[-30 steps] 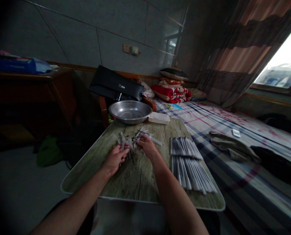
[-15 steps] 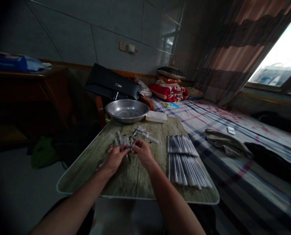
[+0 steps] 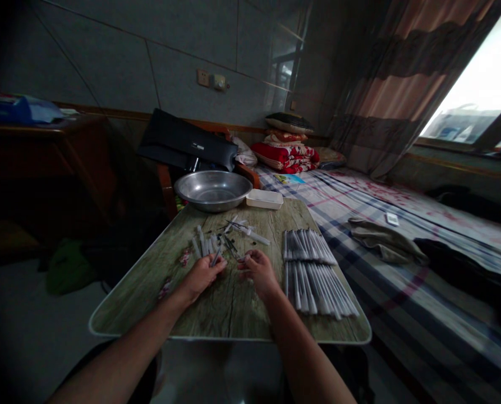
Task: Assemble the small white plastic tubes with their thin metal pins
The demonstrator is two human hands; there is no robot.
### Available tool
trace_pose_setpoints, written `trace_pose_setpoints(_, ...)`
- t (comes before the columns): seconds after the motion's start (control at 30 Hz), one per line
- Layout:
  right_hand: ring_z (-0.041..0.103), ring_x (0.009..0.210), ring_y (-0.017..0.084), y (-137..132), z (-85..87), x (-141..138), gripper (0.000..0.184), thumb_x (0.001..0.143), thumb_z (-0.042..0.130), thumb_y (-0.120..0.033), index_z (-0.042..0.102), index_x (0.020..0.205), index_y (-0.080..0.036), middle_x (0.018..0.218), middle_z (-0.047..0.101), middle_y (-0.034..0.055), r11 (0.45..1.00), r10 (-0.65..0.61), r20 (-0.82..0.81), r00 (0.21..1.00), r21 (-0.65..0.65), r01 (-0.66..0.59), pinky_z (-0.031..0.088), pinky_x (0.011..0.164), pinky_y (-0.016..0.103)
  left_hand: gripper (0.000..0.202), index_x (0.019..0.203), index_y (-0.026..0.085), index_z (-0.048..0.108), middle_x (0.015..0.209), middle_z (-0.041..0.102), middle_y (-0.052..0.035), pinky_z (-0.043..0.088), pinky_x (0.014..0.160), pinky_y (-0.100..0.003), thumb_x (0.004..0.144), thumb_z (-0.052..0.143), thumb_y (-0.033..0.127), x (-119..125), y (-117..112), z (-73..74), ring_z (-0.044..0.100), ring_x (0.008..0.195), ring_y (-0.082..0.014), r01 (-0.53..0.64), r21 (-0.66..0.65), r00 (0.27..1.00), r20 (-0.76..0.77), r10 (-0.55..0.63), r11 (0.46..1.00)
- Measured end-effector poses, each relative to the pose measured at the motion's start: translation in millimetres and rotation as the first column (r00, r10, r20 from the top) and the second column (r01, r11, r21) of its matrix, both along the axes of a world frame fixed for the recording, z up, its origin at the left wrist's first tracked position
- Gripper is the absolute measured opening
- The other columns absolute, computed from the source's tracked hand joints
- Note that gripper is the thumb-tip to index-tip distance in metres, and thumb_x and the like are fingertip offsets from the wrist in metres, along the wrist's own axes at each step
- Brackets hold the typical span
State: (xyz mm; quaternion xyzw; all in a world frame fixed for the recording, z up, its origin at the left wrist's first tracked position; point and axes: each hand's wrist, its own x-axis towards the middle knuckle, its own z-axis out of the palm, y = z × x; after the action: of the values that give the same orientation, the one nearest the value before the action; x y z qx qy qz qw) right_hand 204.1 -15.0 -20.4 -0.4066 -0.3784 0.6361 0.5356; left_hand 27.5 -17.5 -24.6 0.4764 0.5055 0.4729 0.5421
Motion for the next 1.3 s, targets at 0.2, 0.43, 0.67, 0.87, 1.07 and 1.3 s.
trace_pose_setpoints(0.2,0.065,0.066,0.015,2.1,4.7,-0.5,0.036,0.067,0.076,-0.040,0.052,0.083,-0.019,0.081,0.069,0.0039,0.999,-0.022,-0.026,0.999,0.042,0.024,0.050,0.052,0.023,0.028,0.082,0.019,0.060,0.061,0.057,0.0011,0.031,0.050,-0.023,0.077,0.062,0.047,0.5,-1.0,-4.2,0.046,0.051,-0.0129,0.096,0.032,0.995,-0.005,-0.096,0.995)
trace_pose_setpoints(0.43,0.068,0.071,0.016,5.2,16.0,-8.3,0.035,0.069,0.075,-0.039,0.051,0.085,-0.020,0.084,0.069,0.0037,0.994,-0.010,-0.022,1.000,0.110,0.012,0.053,0.056,0.024,0.029,0.078,0.019,0.064,0.054,0.054,0.0005,0.033,0.052,-0.025,0.083,0.053,0.046,-0.3,-2.5,-6.4,0.047,0.052,-0.0156,0.222,0.121,0.970,-0.129,-0.206,0.968)
trace_pose_setpoints(0.67,0.065,0.068,0.014,3.8,18.0,-11.7,0.028,0.070,0.070,-0.038,0.053,0.083,-0.020,0.077,0.065,0.0010,0.981,0.060,0.145,0.988,0.172,-0.085,0.053,0.056,0.025,0.028,0.076,0.018,0.063,0.055,0.054,0.0011,0.033,0.052,-0.025,0.083,0.052,0.043,1.2,-5.4,0.0,0.045,0.051,-0.0148,0.249,0.179,0.950,-0.238,-0.203,0.952)
trace_pose_setpoints(0.87,0.049,0.047,0.007,4.7,14.8,-6.7,0.016,0.072,0.063,-0.030,0.055,0.080,-0.018,0.057,0.052,-0.0060,0.961,0.060,0.370,0.927,0.231,-0.154,0.040,0.042,0.018,0.030,0.081,0.018,0.060,0.067,0.060,-0.0002,0.039,0.065,-0.026,0.088,0.042,0.040,-1.1,-11.0,15.9,0.054,0.067,-0.0170,0.352,0.168,0.850,-0.469,-0.239,0.921)
trace_pose_setpoints(1.07,0.047,0.046,0.008,0.5,19.2,0.9,0.014,0.075,0.054,-0.025,0.056,0.086,-0.017,0.055,0.051,-0.0062,0.936,0.161,0.502,0.850,0.196,-0.293,0.035,0.043,0.018,0.026,0.081,0.019,0.057,0.078,0.065,-0.0040,0.038,0.070,-0.027,0.091,0.039,0.035,-4.9,-13.9,17.9,0.060,0.077,-0.0194,0.425,0.195,0.751,-0.620,-0.224,0.884)
trace_pose_setpoints(1.3,0.048,0.047,0.008,-2.3,12.6,-4.7,0.015,0.075,0.054,-0.030,0.055,0.082,-0.017,0.056,0.055,-0.0045,0.937,0.138,0.428,0.893,0.235,-0.258,0.038,0.044,0.020,0.024,0.080,0.019,0.055,0.077,0.065,-0.0053,0.037,0.068,-0.027,0.092,0.038,0.031,-4.6,-14.1,16.9,0.061,0.075,-0.0193,0.438,0.225,0.708,-0.683,-0.180,0.871)
